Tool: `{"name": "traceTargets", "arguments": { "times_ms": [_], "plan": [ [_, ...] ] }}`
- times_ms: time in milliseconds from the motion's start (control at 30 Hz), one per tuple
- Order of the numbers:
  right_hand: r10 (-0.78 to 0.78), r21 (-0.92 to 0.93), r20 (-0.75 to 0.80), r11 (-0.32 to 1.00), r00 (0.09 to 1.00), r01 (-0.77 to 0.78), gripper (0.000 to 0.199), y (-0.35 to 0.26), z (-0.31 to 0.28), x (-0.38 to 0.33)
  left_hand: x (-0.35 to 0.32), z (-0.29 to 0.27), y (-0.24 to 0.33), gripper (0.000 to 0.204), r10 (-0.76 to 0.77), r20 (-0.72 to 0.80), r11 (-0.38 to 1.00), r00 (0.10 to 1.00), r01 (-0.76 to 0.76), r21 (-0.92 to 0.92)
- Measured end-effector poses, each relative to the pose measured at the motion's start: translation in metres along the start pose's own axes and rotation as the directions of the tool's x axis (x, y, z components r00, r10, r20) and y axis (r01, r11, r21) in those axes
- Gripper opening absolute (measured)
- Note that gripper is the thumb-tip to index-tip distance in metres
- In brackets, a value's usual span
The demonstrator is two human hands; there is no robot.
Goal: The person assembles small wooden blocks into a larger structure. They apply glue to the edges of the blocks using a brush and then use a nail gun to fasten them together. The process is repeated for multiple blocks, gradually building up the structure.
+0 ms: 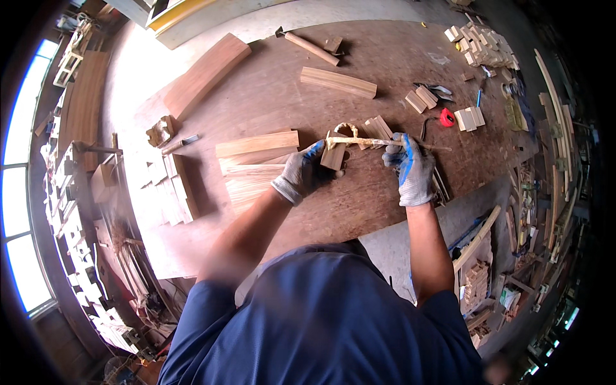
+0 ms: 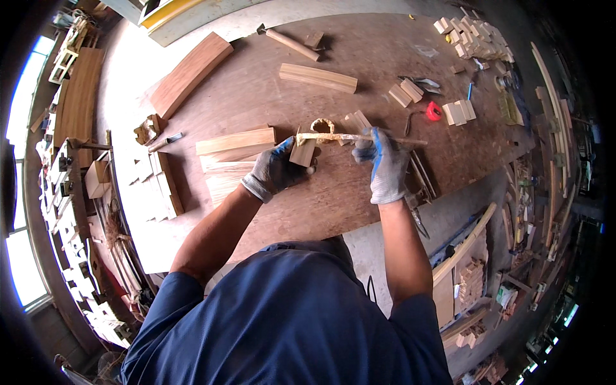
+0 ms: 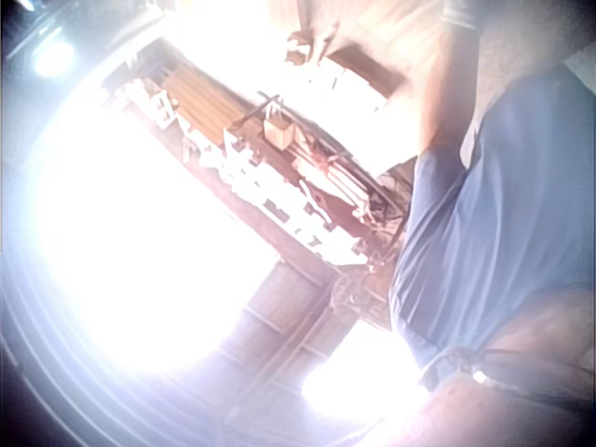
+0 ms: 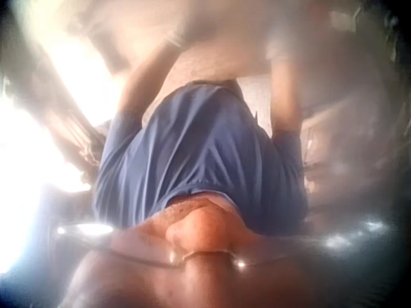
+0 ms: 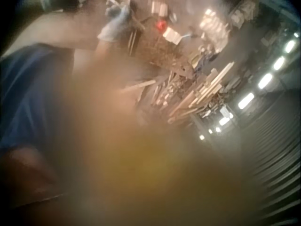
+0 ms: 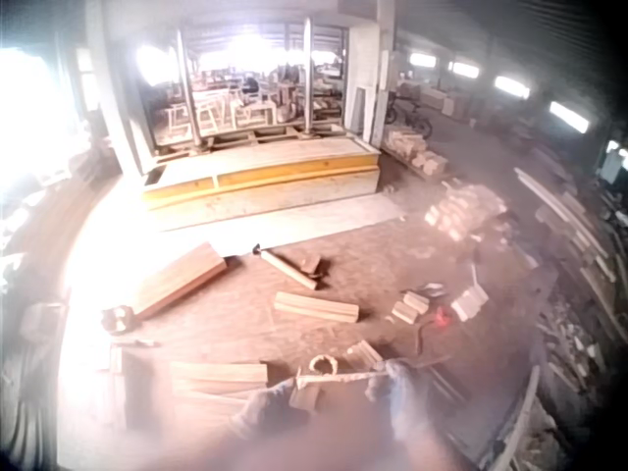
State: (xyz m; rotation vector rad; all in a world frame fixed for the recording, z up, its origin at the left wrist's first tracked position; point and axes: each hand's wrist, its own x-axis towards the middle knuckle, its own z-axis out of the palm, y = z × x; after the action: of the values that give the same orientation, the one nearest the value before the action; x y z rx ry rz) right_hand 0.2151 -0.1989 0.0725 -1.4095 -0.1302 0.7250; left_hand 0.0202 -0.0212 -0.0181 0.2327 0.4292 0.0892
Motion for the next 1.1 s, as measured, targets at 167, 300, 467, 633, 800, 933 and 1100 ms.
{"name": "traceTargets", "arguments": {
  "times_ms": [167,300,467,633,800,933,1100],
  "plan": [
    [-0.104,-0.025,0.001,0.994,0.995,0.104,0.035,-0.001,0.006,0.001,-0.011,0.016,0.003,0.05,-0.002,-0.026,0.999,1.0,0.003,0.036],
    [-0.191,-0.051,0.004,0.98,0.982,0.191,0.033,-0.01,0.01,-0.008,-0.012,0.019,0.002,0.048,0.02,-0.02,1.0,1.0,-0.02,0.012],
    [-0.289,-0.214,0.085,0.929,0.954,0.3,0.03,-0.016,0.015,-0.023,-0.003,0.002,0.001,0.049,0.008,0.024,0.995,1.0,-0.005,-0.104],
    [-0.307,-0.234,0.186,0.909,0.934,0.345,0.027,-0.018,0.018,-0.038,0.003,-0.004,0.003,0.047,0.059,0.052,0.991,0.997,-0.052,-0.126],
    [-0.254,-0.241,0.237,0.919,0.937,0.311,0.024,-0.023,0.018,-0.056,-0.008,0.027,0.009,0.038,0.063,-0.181,0.998,0.982,-0.065,-0.009],
    [-0.254,-0.183,0.2,0.939,0.946,0.291,0.022,-0.023,0.017,-0.051,-0.004,0.018,0.006,0.039,0.086,-0.138,0.996,0.987,-0.089,-0.012],
    [-0.337,-0.225,0.201,0.898,0.92,0.378,0.026,-0.023,0.022,-0.038,-0.006,0.008,0.004,0.046,0.055,0.021,0.997,0.998,-0.054,-0.061]
  ]
}}
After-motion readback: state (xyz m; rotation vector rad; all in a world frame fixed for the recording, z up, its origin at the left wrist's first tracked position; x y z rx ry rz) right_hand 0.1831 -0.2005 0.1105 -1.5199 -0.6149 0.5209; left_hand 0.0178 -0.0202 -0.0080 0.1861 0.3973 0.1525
